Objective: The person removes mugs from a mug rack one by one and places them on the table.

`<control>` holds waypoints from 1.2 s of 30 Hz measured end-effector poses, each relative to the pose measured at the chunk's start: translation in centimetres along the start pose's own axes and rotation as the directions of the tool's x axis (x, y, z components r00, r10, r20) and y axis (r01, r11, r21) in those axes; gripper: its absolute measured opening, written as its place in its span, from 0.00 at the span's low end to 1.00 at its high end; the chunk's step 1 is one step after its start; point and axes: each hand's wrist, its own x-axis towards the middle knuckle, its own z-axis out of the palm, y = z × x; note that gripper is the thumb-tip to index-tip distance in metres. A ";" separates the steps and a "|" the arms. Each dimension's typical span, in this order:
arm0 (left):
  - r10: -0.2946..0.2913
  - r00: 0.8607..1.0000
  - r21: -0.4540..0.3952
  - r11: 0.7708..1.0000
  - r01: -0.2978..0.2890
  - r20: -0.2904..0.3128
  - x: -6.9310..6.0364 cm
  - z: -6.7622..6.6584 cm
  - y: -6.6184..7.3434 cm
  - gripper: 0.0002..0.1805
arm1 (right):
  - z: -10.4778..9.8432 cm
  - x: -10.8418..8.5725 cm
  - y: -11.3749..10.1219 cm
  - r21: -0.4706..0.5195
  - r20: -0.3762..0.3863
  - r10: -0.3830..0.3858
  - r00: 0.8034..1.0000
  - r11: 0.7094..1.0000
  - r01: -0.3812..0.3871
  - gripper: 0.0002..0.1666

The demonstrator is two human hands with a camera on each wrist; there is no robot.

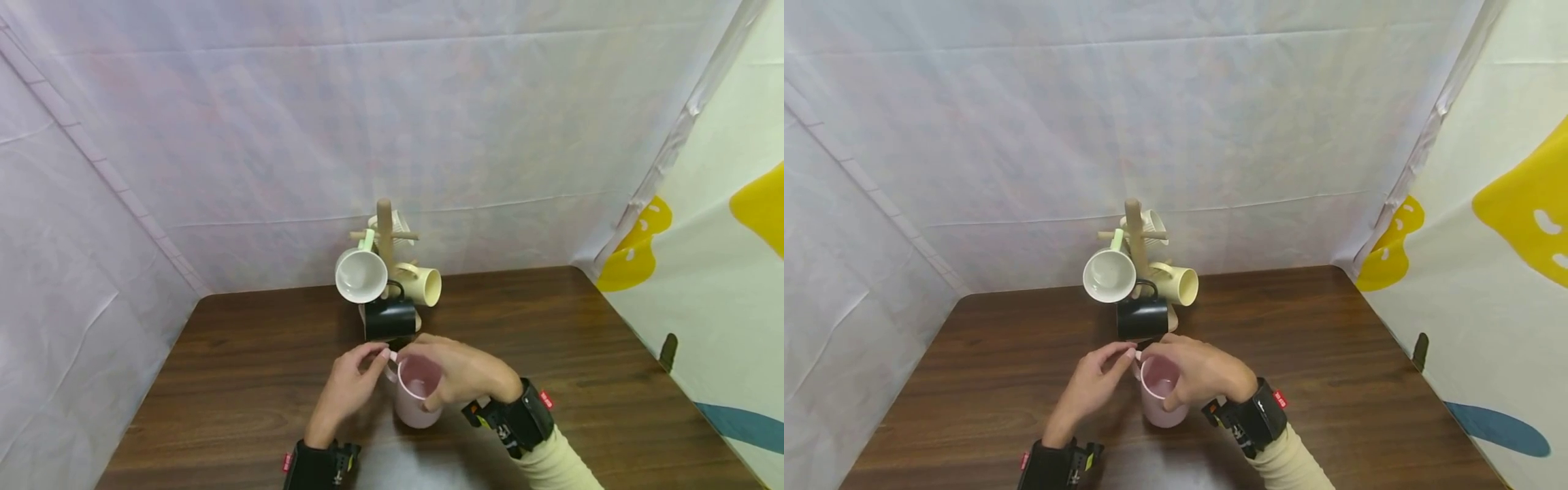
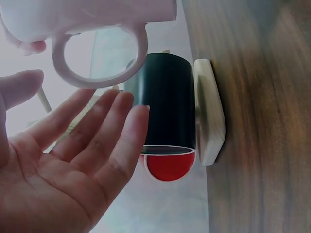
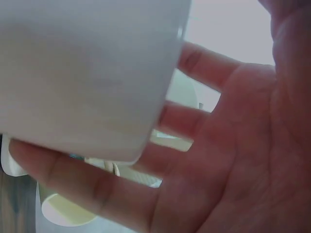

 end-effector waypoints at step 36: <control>-0.092 0.985 -0.137 0.984 0.113 0.146 0.1 0.0 -1.2 0.23 | 0.7 1.0 0.2 0.060 0.103 -0.113 0.988 0.992 0.108 0.46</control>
